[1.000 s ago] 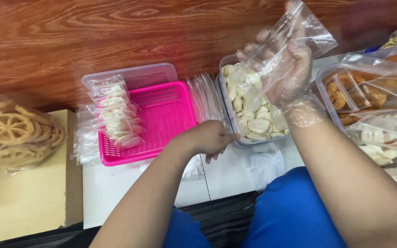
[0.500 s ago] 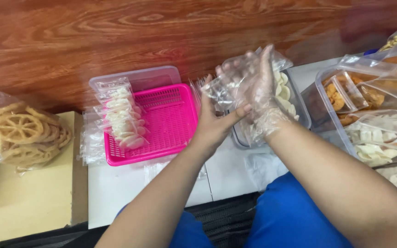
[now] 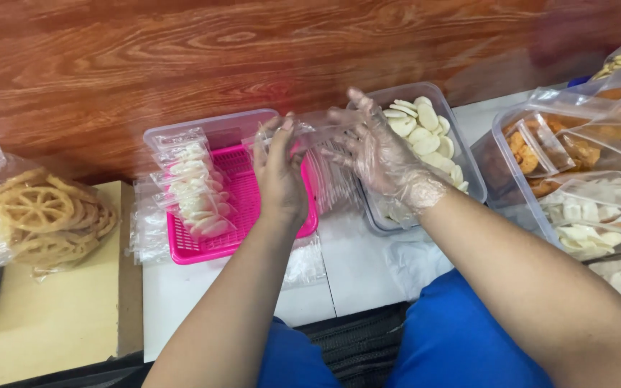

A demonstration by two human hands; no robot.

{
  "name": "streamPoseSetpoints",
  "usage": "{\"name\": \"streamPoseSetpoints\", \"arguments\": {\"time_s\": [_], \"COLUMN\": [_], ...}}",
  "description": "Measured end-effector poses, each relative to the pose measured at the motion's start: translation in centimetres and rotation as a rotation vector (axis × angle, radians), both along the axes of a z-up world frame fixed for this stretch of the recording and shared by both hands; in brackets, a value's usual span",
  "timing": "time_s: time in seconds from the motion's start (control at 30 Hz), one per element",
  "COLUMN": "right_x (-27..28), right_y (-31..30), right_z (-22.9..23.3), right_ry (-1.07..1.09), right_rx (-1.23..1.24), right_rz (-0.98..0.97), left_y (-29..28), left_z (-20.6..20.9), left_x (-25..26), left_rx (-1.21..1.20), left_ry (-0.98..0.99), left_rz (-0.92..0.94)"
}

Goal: Manually packing small, round snack crackers into individual plastic bags from a bulk container.

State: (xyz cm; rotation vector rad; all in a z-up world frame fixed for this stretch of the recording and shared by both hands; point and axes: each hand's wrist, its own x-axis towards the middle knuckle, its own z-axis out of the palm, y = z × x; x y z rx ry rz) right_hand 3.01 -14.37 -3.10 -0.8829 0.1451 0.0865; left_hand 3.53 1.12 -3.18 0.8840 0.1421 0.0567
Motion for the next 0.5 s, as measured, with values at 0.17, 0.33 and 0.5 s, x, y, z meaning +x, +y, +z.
{"name": "streamPoseSetpoints", "arguments": {"time_s": [0.17, 0.33, 0.5], "right_x": [1.1, 0.9, 0.2], "right_y": [-0.5, 0.2, 0.4], "right_z": [-2.5, -1.2, 0.0], "right_ry": [-0.112, -0.152, -0.154], "right_rx": [-0.092, -0.138, -0.296], "right_rz": [-0.008, -0.108, -0.198], "left_y": [0.9, 1.0, 1.1], "left_z": [-1.3, -0.7, 0.8], "left_x": [1.3, 1.1, 0.3], "left_rx": [-0.073, -0.198, -0.166], "left_ry": [-0.007, 0.059, 0.1], "left_rz": [-0.113, -0.208, -0.176]}}
